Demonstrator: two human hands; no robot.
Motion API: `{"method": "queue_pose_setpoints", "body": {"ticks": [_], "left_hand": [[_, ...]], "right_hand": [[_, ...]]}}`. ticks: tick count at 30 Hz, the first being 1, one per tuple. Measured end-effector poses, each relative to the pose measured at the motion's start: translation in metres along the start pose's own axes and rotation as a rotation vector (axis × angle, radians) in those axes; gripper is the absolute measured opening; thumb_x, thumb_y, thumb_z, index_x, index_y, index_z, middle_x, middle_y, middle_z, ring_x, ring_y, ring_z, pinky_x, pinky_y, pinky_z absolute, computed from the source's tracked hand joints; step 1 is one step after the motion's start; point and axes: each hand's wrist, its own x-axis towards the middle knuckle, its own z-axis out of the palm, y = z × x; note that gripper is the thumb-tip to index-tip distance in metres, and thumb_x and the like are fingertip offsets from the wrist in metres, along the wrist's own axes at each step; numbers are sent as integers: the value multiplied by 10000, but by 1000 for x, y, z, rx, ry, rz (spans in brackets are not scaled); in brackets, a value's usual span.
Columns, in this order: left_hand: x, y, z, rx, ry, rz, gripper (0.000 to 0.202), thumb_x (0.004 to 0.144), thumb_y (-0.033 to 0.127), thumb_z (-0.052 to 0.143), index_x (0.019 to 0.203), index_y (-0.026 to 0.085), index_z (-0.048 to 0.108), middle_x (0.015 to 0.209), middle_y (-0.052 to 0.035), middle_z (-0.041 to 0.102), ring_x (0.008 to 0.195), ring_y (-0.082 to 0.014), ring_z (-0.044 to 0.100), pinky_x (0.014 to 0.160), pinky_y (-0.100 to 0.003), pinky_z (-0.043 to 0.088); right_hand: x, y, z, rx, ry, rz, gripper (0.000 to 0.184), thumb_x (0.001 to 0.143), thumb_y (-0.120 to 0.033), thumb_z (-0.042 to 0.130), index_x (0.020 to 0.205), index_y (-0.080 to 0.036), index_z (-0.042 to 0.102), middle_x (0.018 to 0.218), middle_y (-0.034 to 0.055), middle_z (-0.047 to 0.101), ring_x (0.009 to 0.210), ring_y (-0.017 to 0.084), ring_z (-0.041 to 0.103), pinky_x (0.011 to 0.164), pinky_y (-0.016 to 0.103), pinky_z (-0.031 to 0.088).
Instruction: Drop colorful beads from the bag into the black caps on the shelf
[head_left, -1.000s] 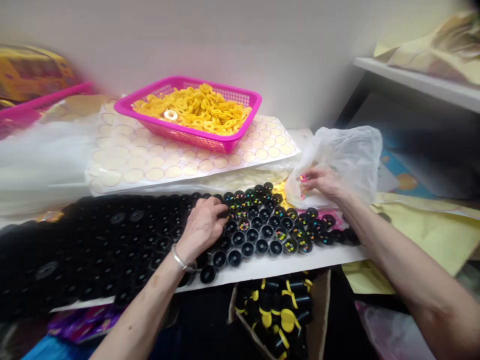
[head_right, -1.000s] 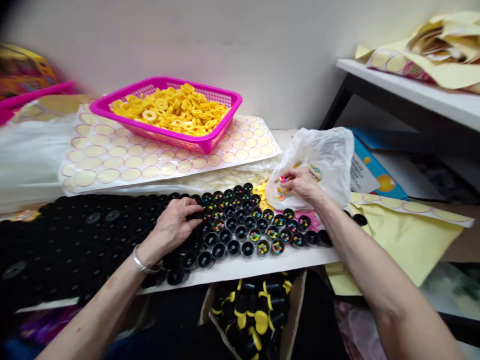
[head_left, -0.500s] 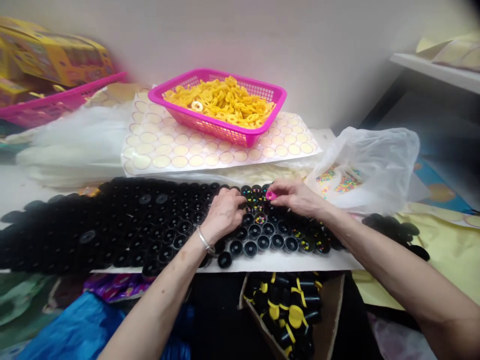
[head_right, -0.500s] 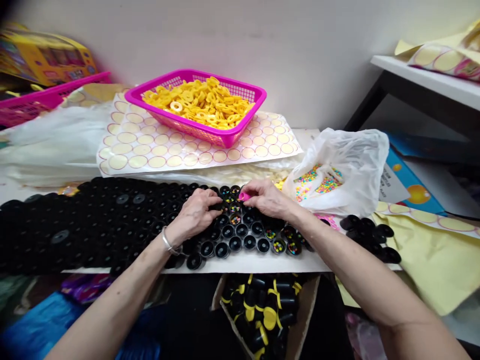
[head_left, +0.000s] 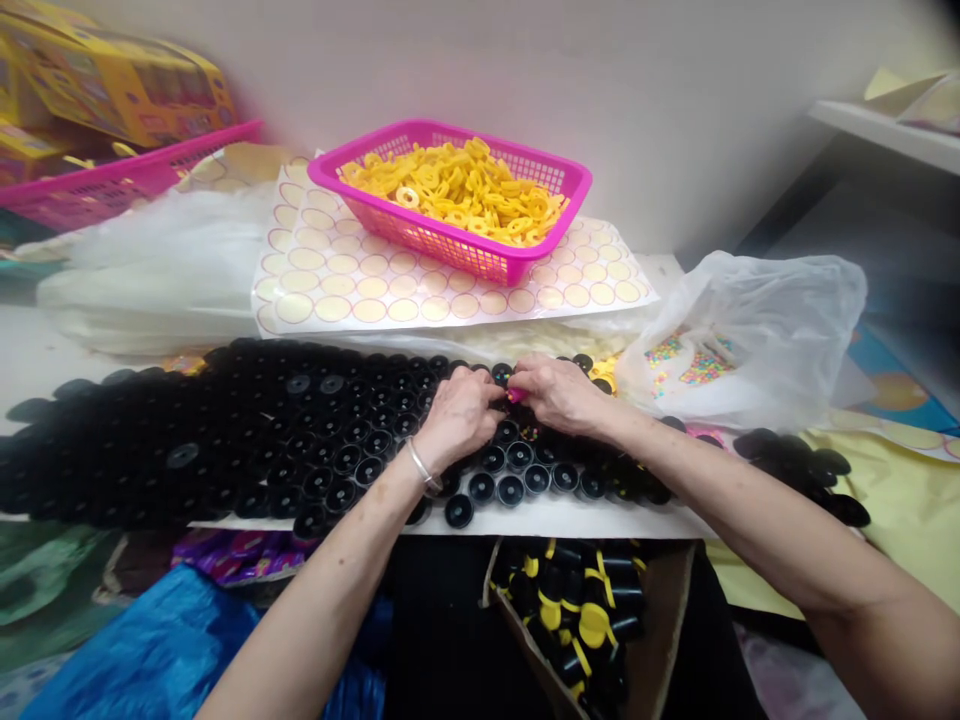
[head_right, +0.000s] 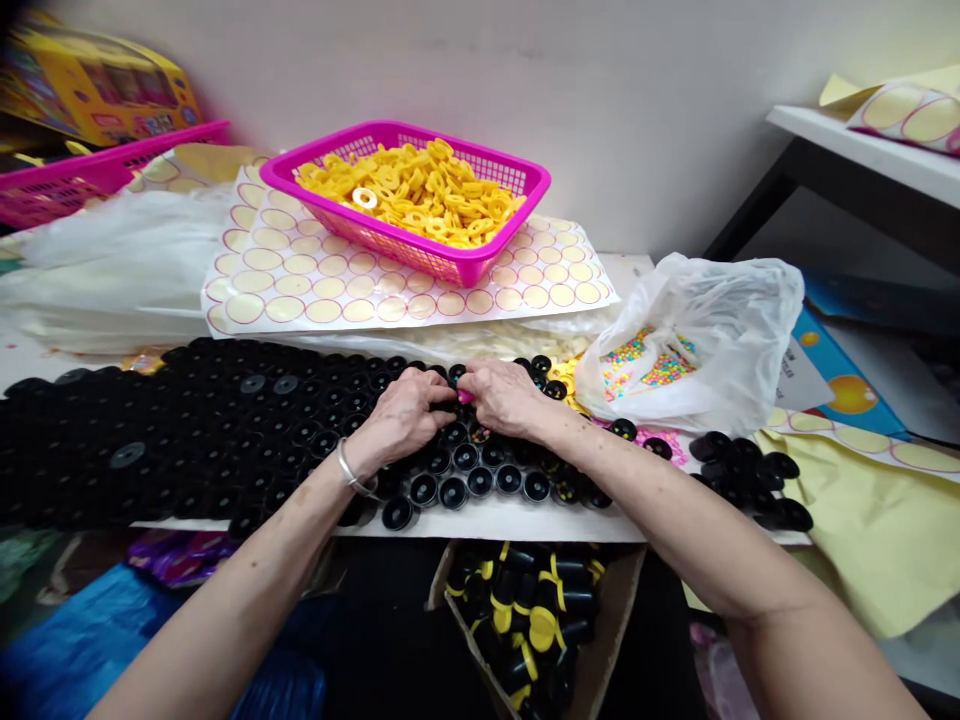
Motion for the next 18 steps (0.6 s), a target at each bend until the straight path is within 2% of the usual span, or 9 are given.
{"method": "queue_pose_setpoints", "body": {"ticks": [4,7,11,15,18], "left_hand": [[0,1,-1,2,-15,-1,186,783,281,569,882,256,724,923,-32,628,930,-231,500,781,-340,408],[0,2,-2,24,-24,0,195,789,285,562,894,248,722,934,-35,630,923,-234,510,772,-346,408],[2,-1,-2,19,-36,10,198,787,282,564,898,237,721,935,-38,634,917,-230,524,793,-346,415],[3,-6,-1,-20,-27,19,185,781,280,577,889,240,722,923,-34,643,924,-221,535,837,-341,417],[2,-7,0,-30,-11,30,172,776,264,580,863,221,723,917,-38,650,912,-220,538,835,-347,418]], "right_hand": [[0,5,5,55,19,-15,208,832,-148,467,842,-173,673,867,61,592,804,177,513,640,273,313],[1,11,8,181,55,-19,192,810,-147,488,828,-164,679,849,54,588,811,175,520,666,270,339],[0,18,9,514,109,42,118,741,-151,553,764,-150,668,768,18,569,760,152,524,686,263,381],[-8,19,2,919,70,147,96,675,-201,614,742,-142,650,690,-13,558,676,129,515,641,256,399],[-17,18,-3,1012,61,206,133,631,-221,647,736,-139,650,683,-18,571,663,123,507,644,260,400]]}}
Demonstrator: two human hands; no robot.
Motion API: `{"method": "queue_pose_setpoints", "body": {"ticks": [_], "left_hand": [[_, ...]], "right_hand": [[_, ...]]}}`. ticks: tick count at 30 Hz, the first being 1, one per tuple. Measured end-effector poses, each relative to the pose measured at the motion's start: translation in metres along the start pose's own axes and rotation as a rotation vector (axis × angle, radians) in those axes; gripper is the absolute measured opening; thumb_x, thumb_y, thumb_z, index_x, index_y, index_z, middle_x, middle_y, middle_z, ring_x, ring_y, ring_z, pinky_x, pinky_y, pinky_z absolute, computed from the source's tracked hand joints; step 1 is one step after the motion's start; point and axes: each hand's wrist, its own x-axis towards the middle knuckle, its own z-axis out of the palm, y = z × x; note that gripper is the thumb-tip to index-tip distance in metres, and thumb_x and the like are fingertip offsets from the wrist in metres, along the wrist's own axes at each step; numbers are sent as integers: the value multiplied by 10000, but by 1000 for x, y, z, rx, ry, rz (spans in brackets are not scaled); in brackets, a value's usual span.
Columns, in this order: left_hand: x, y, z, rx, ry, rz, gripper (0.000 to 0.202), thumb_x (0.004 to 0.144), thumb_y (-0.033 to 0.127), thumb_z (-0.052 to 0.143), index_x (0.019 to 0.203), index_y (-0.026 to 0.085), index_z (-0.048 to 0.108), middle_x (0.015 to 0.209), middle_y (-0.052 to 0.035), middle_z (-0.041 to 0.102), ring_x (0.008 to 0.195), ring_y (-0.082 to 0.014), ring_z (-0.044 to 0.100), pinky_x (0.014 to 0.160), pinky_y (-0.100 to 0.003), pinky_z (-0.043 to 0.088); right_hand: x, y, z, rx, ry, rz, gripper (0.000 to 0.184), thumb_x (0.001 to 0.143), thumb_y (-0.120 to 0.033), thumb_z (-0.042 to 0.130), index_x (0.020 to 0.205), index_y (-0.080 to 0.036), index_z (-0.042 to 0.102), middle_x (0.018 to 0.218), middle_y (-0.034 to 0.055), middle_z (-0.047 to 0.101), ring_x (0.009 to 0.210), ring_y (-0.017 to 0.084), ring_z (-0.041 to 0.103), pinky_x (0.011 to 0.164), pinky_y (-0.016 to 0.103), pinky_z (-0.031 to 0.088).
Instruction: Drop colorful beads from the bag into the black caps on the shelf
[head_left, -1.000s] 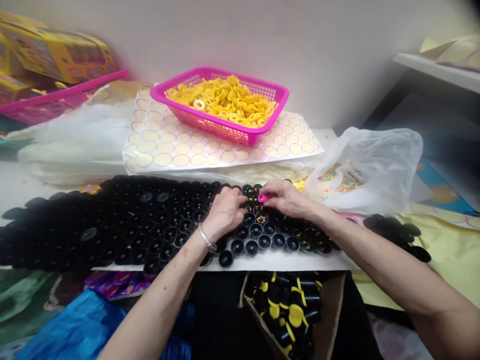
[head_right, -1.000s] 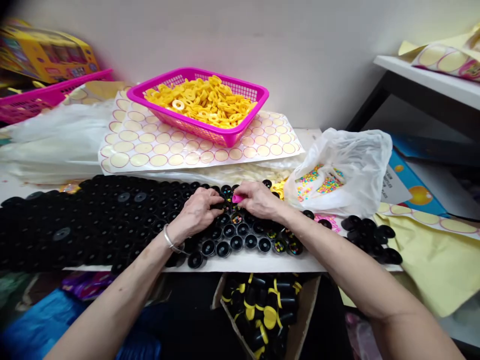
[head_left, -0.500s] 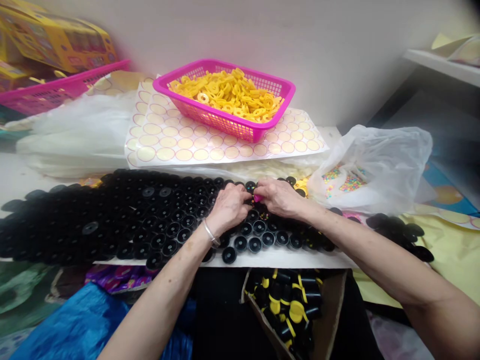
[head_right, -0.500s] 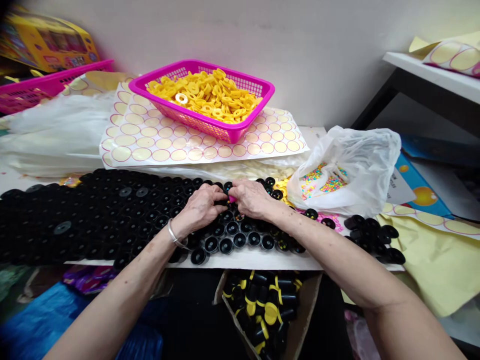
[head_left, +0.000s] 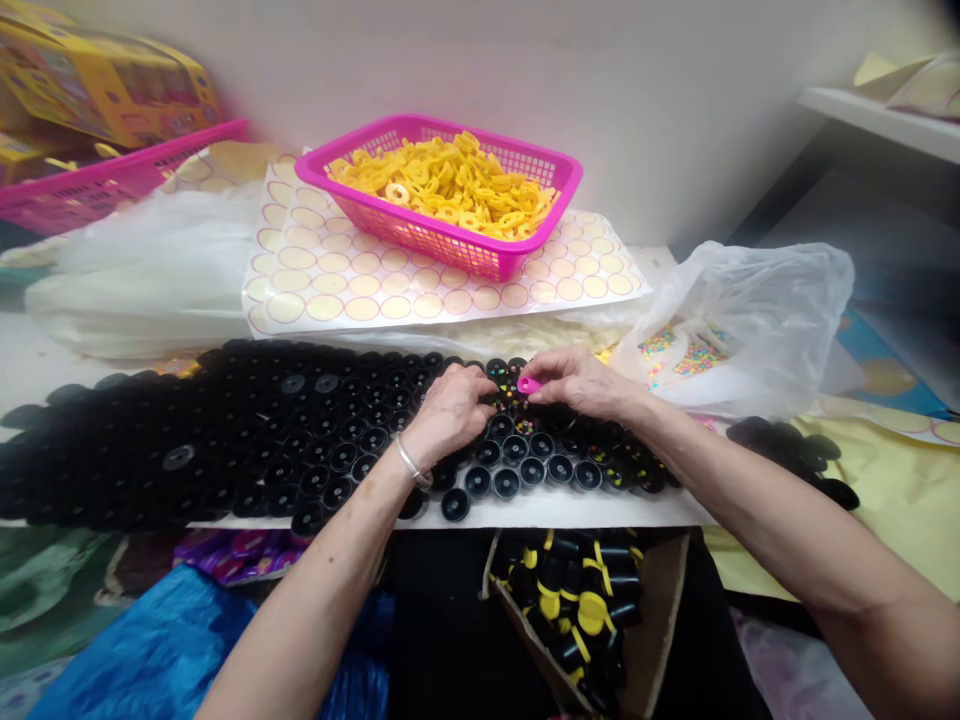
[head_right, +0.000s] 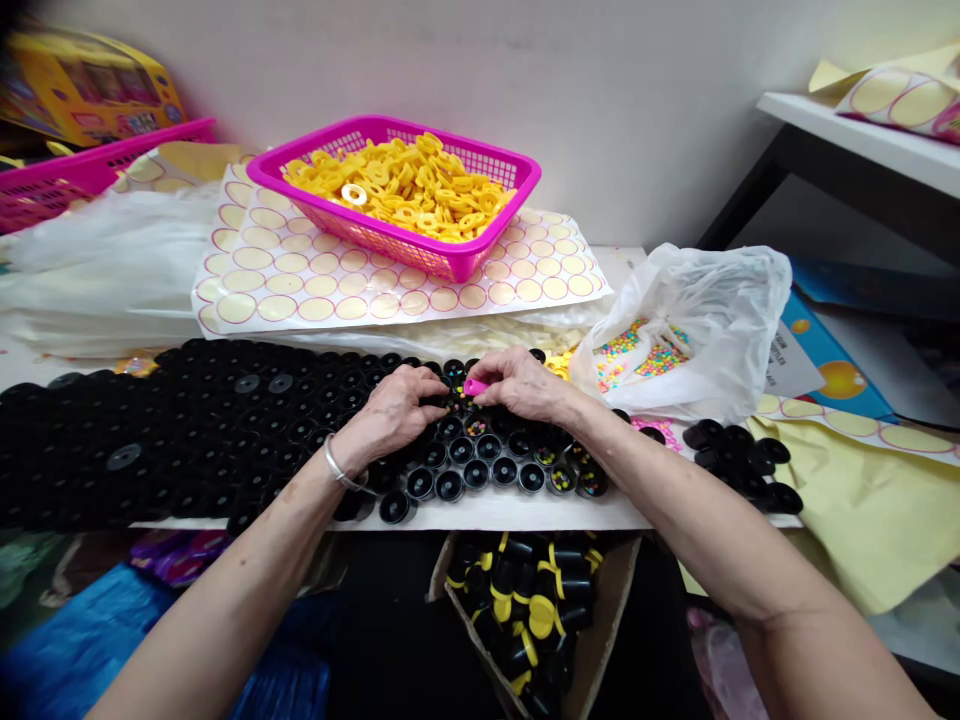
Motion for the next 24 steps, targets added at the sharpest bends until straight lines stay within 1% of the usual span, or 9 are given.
{"method": "queue_pose_setpoints", "body": {"ticks": [4,7,9,14,17,20,22,24], "left_hand": [[-2,0,1,-3,32,26,147,767,236,582,815,209,718,915,-39,655,889,-214,537,816,-344,423],[-3,0,0,14,45,37,146,765,228,577,812,204,712,924,-39,654,883,-212,533,814,-346,425],[-5,0,-2,28,38,38,149,764,225,570,811,205,710,930,-39,651,891,-213,529,814,-348,426],[-11,9,-10,45,-52,13,143,744,227,585,811,203,708,945,-40,636,916,-220,517,831,-350,427],[-14,15,-12,39,-83,-7,139,728,228,598,800,194,712,968,-48,623,929,-223,512,847,-347,428],[-15,17,-11,34,-85,2,152,736,209,573,789,200,715,933,-48,615,926,-222,512,843,-342,430],[-15,17,-10,40,-78,10,161,744,201,557,778,201,715,887,-48,608,901,-218,514,834,-343,431],[-15,16,-9,38,-74,15,162,748,205,554,767,200,714,876,-49,607,892,-218,515,827,-345,433]], "right_hand": [[-7,5,-6,-67,46,12,169,627,-207,639,779,-136,656,677,-22,561,646,118,487,636,262,390],[-8,10,-8,-207,45,-31,125,660,-184,614,768,-133,652,693,-14,553,654,117,481,638,259,385],[-7,10,-6,-315,18,-80,103,703,-183,595,771,-134,656,710,-2,556,677,125,493,650,261,386],[-7,-3,10,-688,-113,-265,166,791,-136,508,816,-163,670,851,43,594,798,157,513,706,274,376],[-8,-15,23,-956,-182,-295,203,792,-110,474,818,-174,665,877,64,601,825,186,499,688,295,364],[-8,-25,35,-1170,-233,-315,199,761,-104,486,820,-156,669,894,90,608,845,221,494,663,325,357],[-8,-30,42,-1252,-257,-335,188,757,-112,500,825,-137,673,899,105,610,865,238,494,651,335,356],[-8,-33,44,-1283,-244,-342,183,765,-121,511,847,-128,674,900,110,610,879,240,494,650,332,358]]}}
